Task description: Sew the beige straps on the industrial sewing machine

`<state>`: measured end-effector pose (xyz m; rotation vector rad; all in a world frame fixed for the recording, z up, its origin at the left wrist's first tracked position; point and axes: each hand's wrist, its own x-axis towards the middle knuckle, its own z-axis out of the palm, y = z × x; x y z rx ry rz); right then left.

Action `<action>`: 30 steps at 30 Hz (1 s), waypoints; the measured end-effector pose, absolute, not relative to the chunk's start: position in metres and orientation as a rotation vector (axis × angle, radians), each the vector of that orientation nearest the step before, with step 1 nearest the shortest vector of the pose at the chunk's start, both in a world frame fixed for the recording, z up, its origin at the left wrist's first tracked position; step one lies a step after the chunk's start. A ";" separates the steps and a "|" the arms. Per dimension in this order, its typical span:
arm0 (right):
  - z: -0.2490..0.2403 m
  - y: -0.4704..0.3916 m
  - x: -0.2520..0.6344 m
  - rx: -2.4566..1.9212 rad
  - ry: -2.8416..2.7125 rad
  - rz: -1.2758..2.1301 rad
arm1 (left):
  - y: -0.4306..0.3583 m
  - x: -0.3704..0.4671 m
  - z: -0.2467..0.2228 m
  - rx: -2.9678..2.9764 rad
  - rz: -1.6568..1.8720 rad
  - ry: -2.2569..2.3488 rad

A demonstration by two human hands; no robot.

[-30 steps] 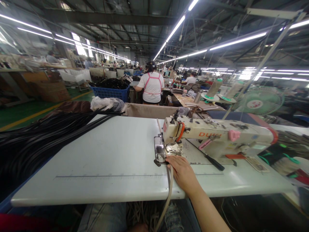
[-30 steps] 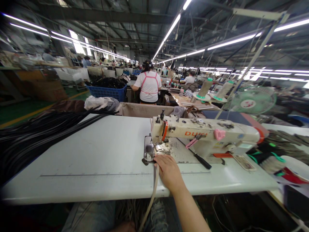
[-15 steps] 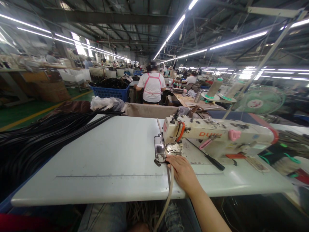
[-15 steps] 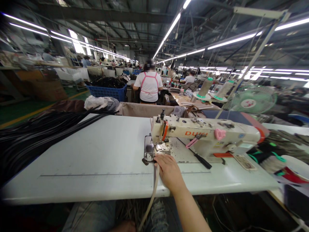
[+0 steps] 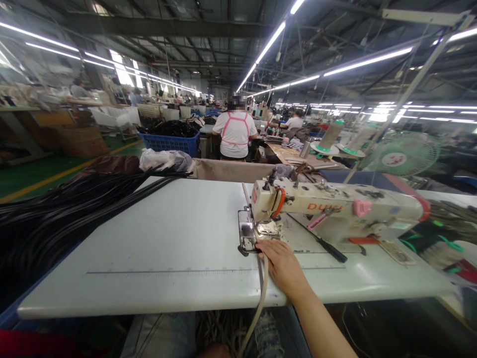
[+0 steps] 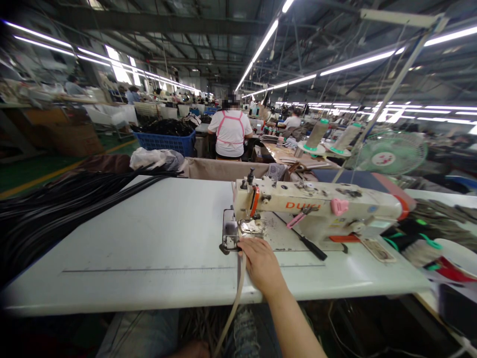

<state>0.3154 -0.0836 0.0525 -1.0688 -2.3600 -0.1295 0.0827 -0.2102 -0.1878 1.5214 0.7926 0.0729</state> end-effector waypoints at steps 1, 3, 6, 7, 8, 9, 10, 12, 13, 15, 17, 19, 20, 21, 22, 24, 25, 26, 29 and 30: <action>0.053 -0.084 0.315 -1.068 -2.362 -0.134 | -0.210 0.082 -0.187 1.519 0.074 0.789; 0.054 -0.084 0.315 -1.073 -2.366 -0.140 | -0.211 0.082 -0.185 1.514 0.079 0.778; 0.054 -0.084 0.315 -1.076 -2.366 -0.138 | -0.211 0.081 -0.183 1.507 0.087 0.770; 0.054 -0.084 0.315 -1.074 -2.364 -0.136 | -0.211 0.081 -0.183 1.505 0.089 0.770; 0.054 -0.084 0.315 -1.072 -2.363 -0.135 | -0.211 0.081 -0.182 1.505 0.090 0.771; 0.054 -0.084 0.315 -1.073 -2.361 -0.135 | -0.211 0.081 -0.182 1.505 0.091 0.772; 0.053 -0.083 0.315 -1.075 -2.358 -0.135 | -0.211 0.082 -0.182 1.508 0.091 0.773; 0.053 -0.084 0.315 -1.080 -2.357 -0.135 | -0.212 0.083 -0.183 1.515 0.088 0.775; 0.053 -0.084 0.315 -1.080 -2.358 -0.135 | -0.212 0.083 -0.184 1.519 0.087 0.777; 0.053 -0.084 0.315 -1.077 -2.362 -0.134 | -0.213 0.084 -0.186 1.525 0.086 0.782; 0.054 -0.084 0.315 -1.076 -2.366 -0.126 | -0.213 0.085 -0.187 1.525 0.089 0.799; 0.054 -0.085 0.315 -1.076 -2.368 -0.120 | -0.213 0.085 -0.189 1.523 0.092 0.820; 0.054 -0.085 0.315 -1.076 -2.366 -0.122 | -0.213 0.085 -0.190 1.524 0.094 0.829; 0.054 -0.084 0.315 -1.075 -2.366 -0.126 | -0.213 0.085 -0.191 1.525 0.095 0.836; 0.054 -0.084 0.315 -1.073 -2.365 -0.132 | -0.213 0.085 -0.191 1.526 0.095 0.841; 0.053 -0.084 0.315 -1.076 -2.362 -0.144 | -0.213 0.085 -0.193 1.530 0.091 0.844; 0.053 -0.084 0.315 -1.079 -2.361 -0.146 | -0.213 0.085 -0.194 1.533 0.087 0.842; 0.052 -0.084 0.315 -1.082 -2.360 -0.145 | -0.213 0.086 -0.195 1.536 0.080 0.839; 0.052 -0.084 0.315 -1.088 -2.353 -0.131 | -0.213 0.087 -0.201 1.545 0.060 0.833; 0.052 -0.084 0.315 -1.086 -2.351 -0.125 | -0.213 0.088 -0.203 1.545 0.055 0.837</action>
